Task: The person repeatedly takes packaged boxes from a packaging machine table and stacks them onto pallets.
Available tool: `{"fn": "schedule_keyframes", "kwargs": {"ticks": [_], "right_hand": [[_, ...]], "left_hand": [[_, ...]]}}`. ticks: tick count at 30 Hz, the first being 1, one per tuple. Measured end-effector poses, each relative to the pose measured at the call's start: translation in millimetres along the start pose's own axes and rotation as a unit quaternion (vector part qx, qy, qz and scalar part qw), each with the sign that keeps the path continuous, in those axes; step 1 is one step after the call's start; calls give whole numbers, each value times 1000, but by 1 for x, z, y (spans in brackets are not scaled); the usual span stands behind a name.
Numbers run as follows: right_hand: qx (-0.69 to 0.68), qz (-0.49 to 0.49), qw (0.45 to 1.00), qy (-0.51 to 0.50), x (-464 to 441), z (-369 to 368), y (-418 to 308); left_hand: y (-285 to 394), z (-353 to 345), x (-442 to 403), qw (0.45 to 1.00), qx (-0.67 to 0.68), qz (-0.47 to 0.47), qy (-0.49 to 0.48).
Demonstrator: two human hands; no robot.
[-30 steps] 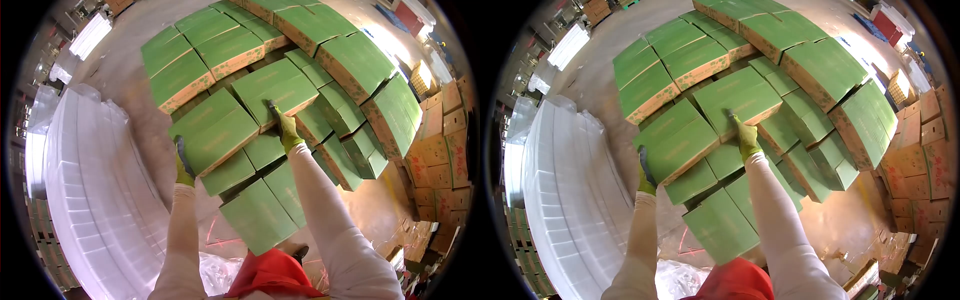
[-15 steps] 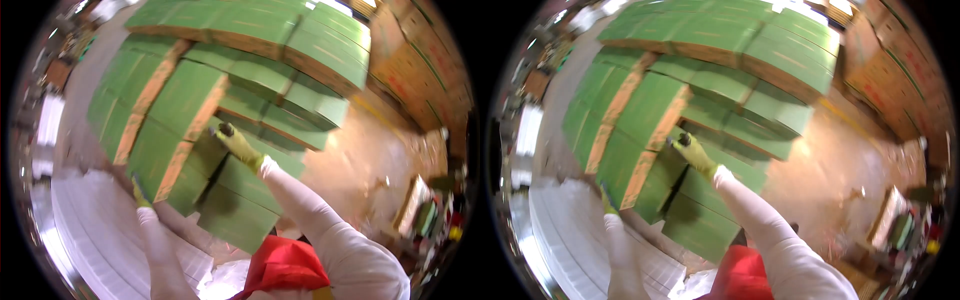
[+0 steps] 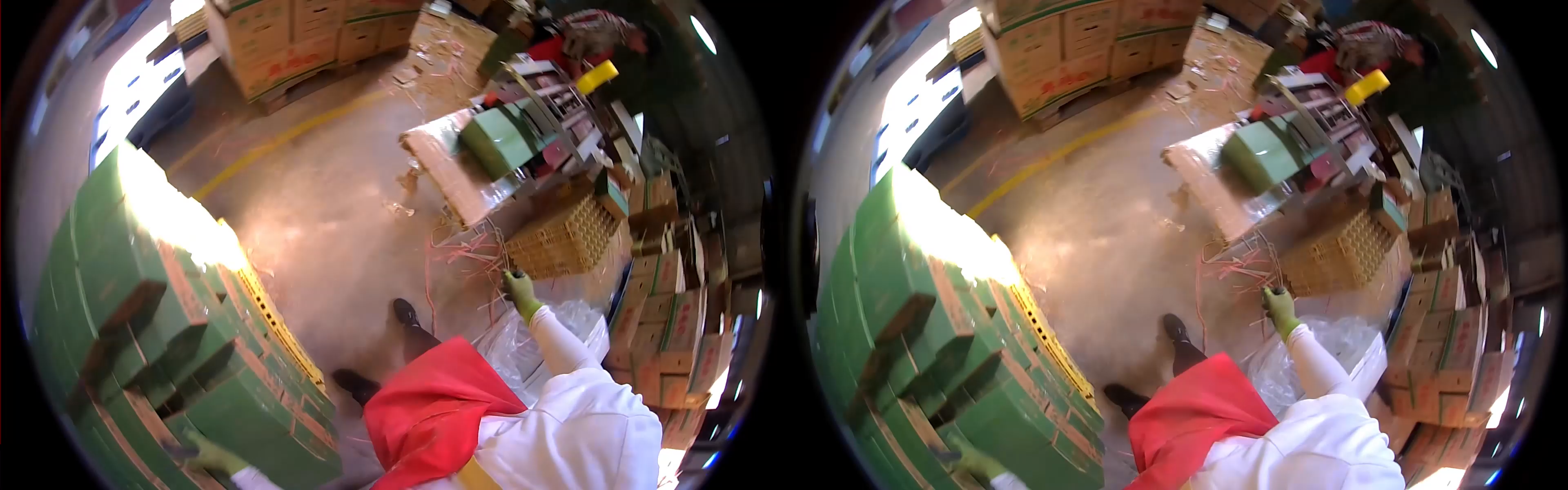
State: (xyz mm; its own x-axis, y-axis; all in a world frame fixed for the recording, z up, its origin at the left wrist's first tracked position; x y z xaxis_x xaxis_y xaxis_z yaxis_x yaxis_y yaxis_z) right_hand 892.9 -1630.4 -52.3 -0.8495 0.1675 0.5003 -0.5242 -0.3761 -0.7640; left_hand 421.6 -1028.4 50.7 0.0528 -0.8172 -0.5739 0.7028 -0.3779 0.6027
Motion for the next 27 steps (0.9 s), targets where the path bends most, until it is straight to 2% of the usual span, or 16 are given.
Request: {"fn": "schedule_keyframes", "kwargs": {"ticks": [2, 3, 5, 6, 8, 9, 10, 11, 12, 14, 17, 18, 20, 23, 25, 27], "right_hand": [[-38, -14, 999, 3, -25, 24, -20], [-50, 10, 999, -7, -38, 30, -27], [-70, 62, 995, -27, -67, 40, -43], [-64, 74, 995, -22, -90, 47, -41], [-79, 92, 992, -15, -115, 56, -59], [-86, 102, 991, -14, -126, 60, -68], [-140, 99, 985, -33, -140, 65, -72], [-130, 118, 984, -34, -148, 71, -84], [-122, 106, 986, -32, -152, 75, -100], [-110, 110, 987, -33, -186, 83, -110], [-158, 51, 986, -17, -221, 82, -154], [-209, 102, 973, -4, -232, 76, -174], [-153, 105, 980, 66, -254, 49, -197], [171, -36, 959, 222, -275, -4, -212], [105, -39, 970, 215, -265, -30, -205], [134, -28, 971, 197, -240, -44, -200]], "left_hand": [[63, -67, 40, 993, 53, -14, -106], [69, -115, 69, 989, 18, -88, -113], [140, -182, 125, 923, 186, 120, -315], [220, -200, 151, 809, 318, 305, -390], [266, -256, 199, 713, 345, 296, -535], [308, -266, 222, 668, 363, 363, -539], [339, -274, 241, 628, 371, 355, -585], [349, -296, 267, 582, 371, 404, -600], [357, -312, 293, 555, 372, 385, -636], [399, -325, 326, 512, 332, 440, -659], [467, -325, 346, 491, 258, 518, -651], [472, -333, 356, 471, 307, 498, -660], [469, -353, 377, 429, 402, 455, -669], [448, -363, 379, 428, 421, 459, -655], [433, -353, 368, 452, 413, 459, -644], [418, -326, 354, 475, 396, 477, -625]]}}
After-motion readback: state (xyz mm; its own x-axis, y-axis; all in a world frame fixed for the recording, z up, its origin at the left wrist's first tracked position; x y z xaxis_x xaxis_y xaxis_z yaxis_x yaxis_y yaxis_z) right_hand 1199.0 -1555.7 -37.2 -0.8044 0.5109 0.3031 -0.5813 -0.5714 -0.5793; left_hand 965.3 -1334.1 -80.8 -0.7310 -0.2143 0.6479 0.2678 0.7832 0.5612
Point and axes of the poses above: each hand's wrist, its own x-axis away from the middle knuckle, its own z-axis out of the back of the hand, y = z × x, the point moved 2 cm from there along -x, towards the middle knuckle, and after that the axes turned 6 degrees about z, right-handed, at the moved point
